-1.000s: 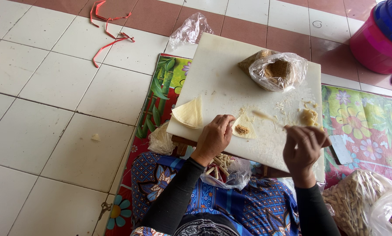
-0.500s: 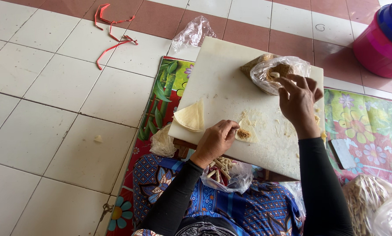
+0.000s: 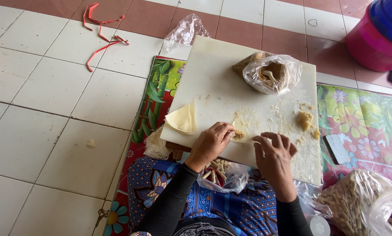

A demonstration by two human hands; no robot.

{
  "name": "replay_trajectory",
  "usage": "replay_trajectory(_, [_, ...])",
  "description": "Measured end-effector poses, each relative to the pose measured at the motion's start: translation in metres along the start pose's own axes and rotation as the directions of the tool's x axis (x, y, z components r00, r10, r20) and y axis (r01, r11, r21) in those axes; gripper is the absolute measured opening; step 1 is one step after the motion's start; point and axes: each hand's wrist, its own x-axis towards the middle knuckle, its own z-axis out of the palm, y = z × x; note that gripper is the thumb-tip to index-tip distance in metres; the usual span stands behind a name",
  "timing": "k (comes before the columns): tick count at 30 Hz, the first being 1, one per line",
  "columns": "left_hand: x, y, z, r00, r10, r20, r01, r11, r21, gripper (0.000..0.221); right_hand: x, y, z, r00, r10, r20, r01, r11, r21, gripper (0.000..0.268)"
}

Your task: The person prepares spring rolls by placing a filling onto triangular wrappers with a wooden spoon and then folding and rolling the wrappers by hand on a white board.

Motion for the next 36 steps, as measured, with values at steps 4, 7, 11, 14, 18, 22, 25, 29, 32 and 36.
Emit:
replay_trajectory(4, [0.0,0.0,0.001,0.999,0.037,-0.016,-0.037,0.999,-0.003,0.015,0.004,-0.011,0.002,0.999,0.044,-0.024,-0.042,0.996,0.075,0.014])
replay_trajectory(7, [0.001,-0.001,0.002,0.999,0.031,-0.005,-0.031,0.999,0.021,0.014,0.003,-0.013,0.007,0.997,0.077,-0.013,-0.075,0.99,0.12,0.016])
replay_trajectory(11, [0.0,-0.003,0.004,1.0,0.016,0.01,-0.016,1.0,0.016,0.015,0.005,-0.01,0.011,0.995,0.101,0.025,-0.104,0.949,0.298,0.016])
replay_trajectory(14, [0.0,-0.004,0.006,1.0,0.028,0.002,-0.028,0.998,0.049,0.015,0.004,-0.014,0.006,0.995,0.085,-0.043,-0.078,0.988,0.132,0.021])
replay_trajectory(18, [-0.001,-0.007,0.007,1.0,0.03,-0.002,-0.029,0.997,0.072,0.011,0.004,-0.016,0.002,0.996,0.086,-0.008,-0.086,0.996,0.02,0.015])
replay_trajectory(22, [-0.002,-0.012,0.011,0.999,0.026,0.019,-0.027,0.997,0.075,0.01,0.003,-0.021,0.005,0.996,0.089,-0.004,-0.089,0.995,0.039,0.009])
replay_trajectory(25, [-0.004,-0.012,0.013,0.999,0.028,0.03,-0.031,0.993,0.113,0.009,0.006,-0.022,0.008,0.996,0.085,-0.04,-0.081,0.994,0.077,0.009])
replay_trajectory(29, [-0.003,-0.013,0.012,0.998,0.048,0.042,-0.053,0.99,0.131,0.009,0.008,-0.017,0.012,0.995,0.089,-0.045,-0.08,0.98,0.184,0.011])
replay_trajectory(32, [-0.004,-0.012,0.011,0.998,0.049,0.026,-0.052,0.991,0.124,0.009,0.007,-0.014,0.013,0.99,0.136,-0.031,-0.119,0.944,0.309,0.015])
replay_trajectory(36, [-0.003,-0.01,0.009,0.999,0.037,0.031,-0.041,0.992,0.117,0.011,0.009,-0.011,0.018,0.983,0.183,0.013,-0.173,0.9,0.4,0.018])
